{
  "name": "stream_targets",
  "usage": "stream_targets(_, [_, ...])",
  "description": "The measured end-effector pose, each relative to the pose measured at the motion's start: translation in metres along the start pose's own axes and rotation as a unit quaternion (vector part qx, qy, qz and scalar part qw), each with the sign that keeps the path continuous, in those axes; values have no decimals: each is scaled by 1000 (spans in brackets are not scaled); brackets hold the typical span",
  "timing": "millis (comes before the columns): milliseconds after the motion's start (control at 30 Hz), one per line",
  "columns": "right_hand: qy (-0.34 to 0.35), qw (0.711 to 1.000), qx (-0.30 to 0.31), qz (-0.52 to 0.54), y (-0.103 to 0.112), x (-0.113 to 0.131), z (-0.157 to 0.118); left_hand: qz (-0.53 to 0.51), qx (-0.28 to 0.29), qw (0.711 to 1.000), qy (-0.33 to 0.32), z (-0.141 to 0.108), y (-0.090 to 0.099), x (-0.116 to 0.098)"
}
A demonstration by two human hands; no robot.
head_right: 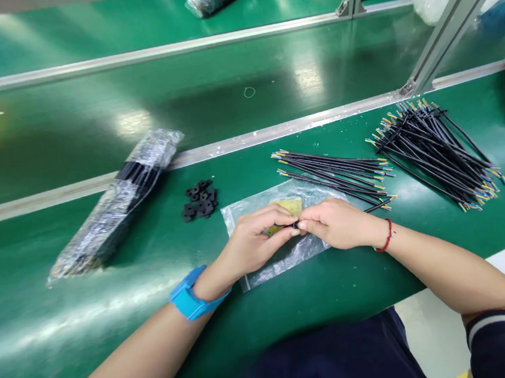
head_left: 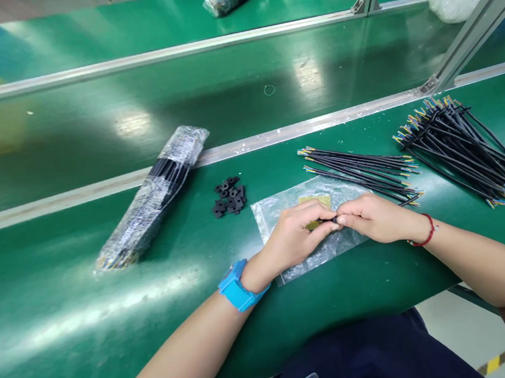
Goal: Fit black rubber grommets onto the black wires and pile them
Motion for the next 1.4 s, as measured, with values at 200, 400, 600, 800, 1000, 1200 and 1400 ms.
stream_targets(200, [85, 980, -116, -140, 2, 3, -4, -131, -5, 988, 82, 2, 5, -2])
stream_targets(400, [137, 927, -152, -313, -1, 7, -7, -215, 10, 962, 166, 1, 0, -5])
stream_targets(600, [71, 979, -78, -172, -2, 10, -7, -5, -12, 1000, 17, 1, 3, -13])
stream_targets(800, [15, 929, -230, -290, 37, 4, -20, -17, -61, 994, 93, 9, 25, 12])
stream_targets(1000, [-145, 788, -442, -403, 126, -53, -55, 241, -195, 918, 247, 8, 88, 70])
stream_targets(1200, [-238, 729, -477, -428, 140, -75, -59, 395, -150, 868, 262, 2, 82, 95])
stream_targets(1400, [4, 859, -309, -409, 70, -36, -13, 431, -143, 848, 273, 2, 79, 95])
Point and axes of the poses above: each hand's wrist, its own z-axis towards the middle knuckle, its own y-axis out of the back of the hand, x = y × z, the point moved 1 cm from there along z, towards the middle knuckle, and after that the axes turned 12 degrees about z, right-handed, at the moved point
